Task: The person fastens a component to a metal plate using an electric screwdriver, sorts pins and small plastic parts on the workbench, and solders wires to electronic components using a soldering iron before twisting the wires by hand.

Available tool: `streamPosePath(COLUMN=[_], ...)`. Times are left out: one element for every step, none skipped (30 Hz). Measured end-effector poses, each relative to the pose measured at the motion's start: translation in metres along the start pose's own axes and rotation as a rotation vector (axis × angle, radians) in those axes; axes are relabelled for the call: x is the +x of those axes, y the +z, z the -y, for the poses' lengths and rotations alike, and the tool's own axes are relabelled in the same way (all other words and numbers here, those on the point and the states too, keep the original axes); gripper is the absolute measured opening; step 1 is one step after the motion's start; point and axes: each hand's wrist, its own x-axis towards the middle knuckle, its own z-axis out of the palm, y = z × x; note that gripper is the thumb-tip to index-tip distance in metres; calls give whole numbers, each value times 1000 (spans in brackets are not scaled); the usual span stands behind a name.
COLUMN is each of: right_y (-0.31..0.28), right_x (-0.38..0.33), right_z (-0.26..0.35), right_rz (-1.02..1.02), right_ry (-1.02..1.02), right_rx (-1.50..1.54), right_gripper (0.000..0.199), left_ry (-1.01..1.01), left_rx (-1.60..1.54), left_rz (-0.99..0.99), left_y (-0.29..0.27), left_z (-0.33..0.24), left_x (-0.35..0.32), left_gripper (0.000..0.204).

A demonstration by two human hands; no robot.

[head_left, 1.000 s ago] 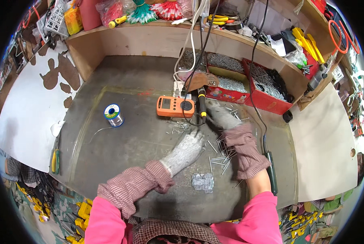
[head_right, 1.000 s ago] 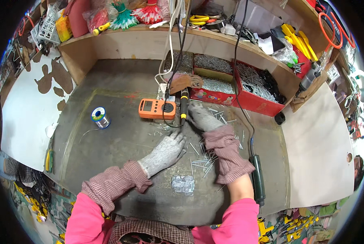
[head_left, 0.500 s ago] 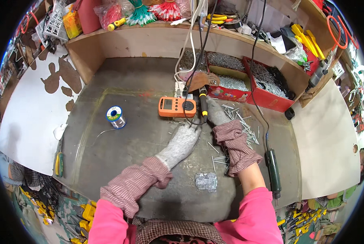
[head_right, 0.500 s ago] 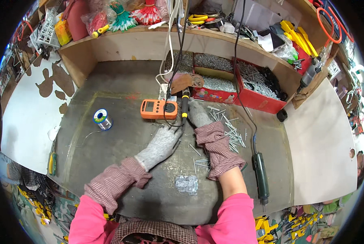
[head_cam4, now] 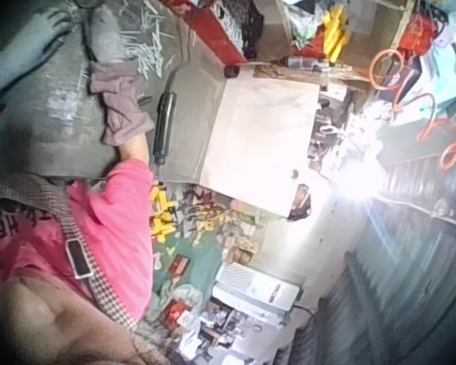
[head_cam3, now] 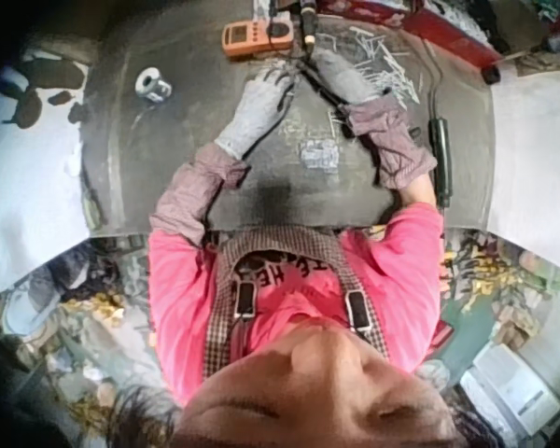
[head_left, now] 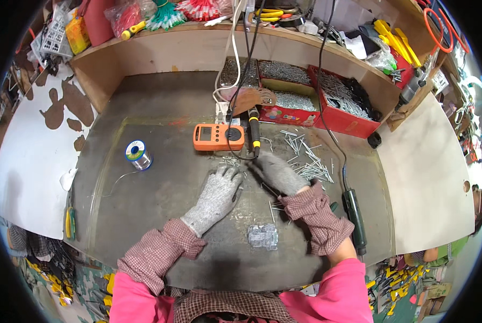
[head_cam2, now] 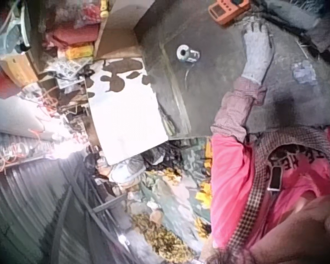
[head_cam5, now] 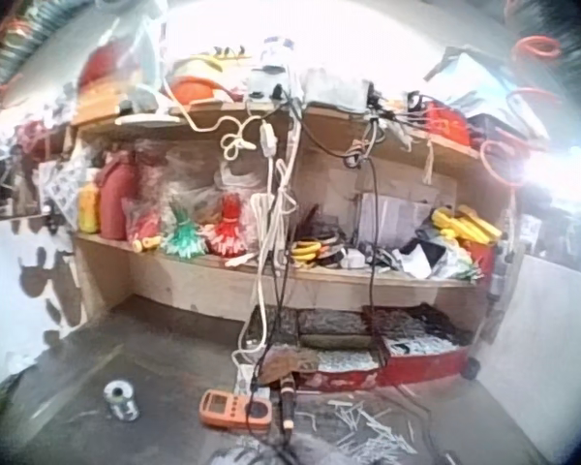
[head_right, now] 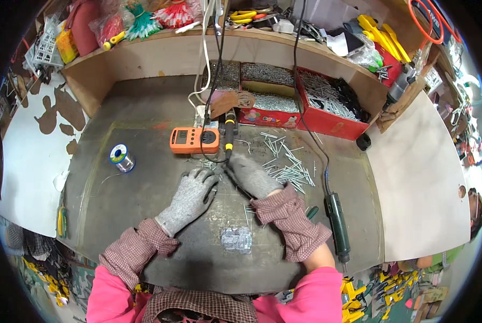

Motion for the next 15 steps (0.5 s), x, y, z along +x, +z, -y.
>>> streamPosePath(right_y=[-7, -27, -44, -45, -42, -43, -45, -62, -64, -63, -64, -59, -54, -43, -32], right_x=[-11, -11, -19, -29, -38, -46, -49, -37, -30, -21, -6, 10, 15, 25, 34], right_z=[-4, 19, 28, 24, 19, 10, -7, -2, -16, -35, -51, -64, -80, -95, -108], right_rz=[-3, -42, -82, -82, 40, 161, 89, 70, -122, -314, -325, -337, -343, -282, -215], right_ry=[9, 63, 135, 136, 127, 121, 134, 303, 300, 293, 346, 394, 401, 469, 535], right_rx=[-6, 28, 45, 44, -17, -84, 1, 72, -7, -84, -167, -240, -244, -364, -482], right_gripper=[26, 24, 22, 22, 24, 25, 23, 23, 25, 27, 27, 27, 27, 28, 29], left_ry=[-21, -65, -45, -44, -17, 13, 50, 46, 19, -9, 26, 24, -4, -41, -43], left_rx=[-37, -55, -67, -69, -106, -148, -130, -127, -122, -114, -89, -79, -85, -77, -66], left_rz=[-2, -2, -9, -9, 8, 22, 10, 13, 82, 150, 78, 84, 105, 124, 123], left_y=[2, -1, 2, 3, 4, 5, 10, 13, 16, 19, 26, 24, 24, 20, 21], left_z=[-1, 2, -4, -11, -18, -25, -26, -26, -29, -31, -28, -26, -31, -32, -34], left_x=[-2, -9, -8, -3, 4, 11, 16, 20, 25, 27, 27, 26, 31, 33, 36], left_gripper=[32, 32, 32, 32, 32, 32, 29, 29, 27, 25, 21, 21, 21, 20, 20])
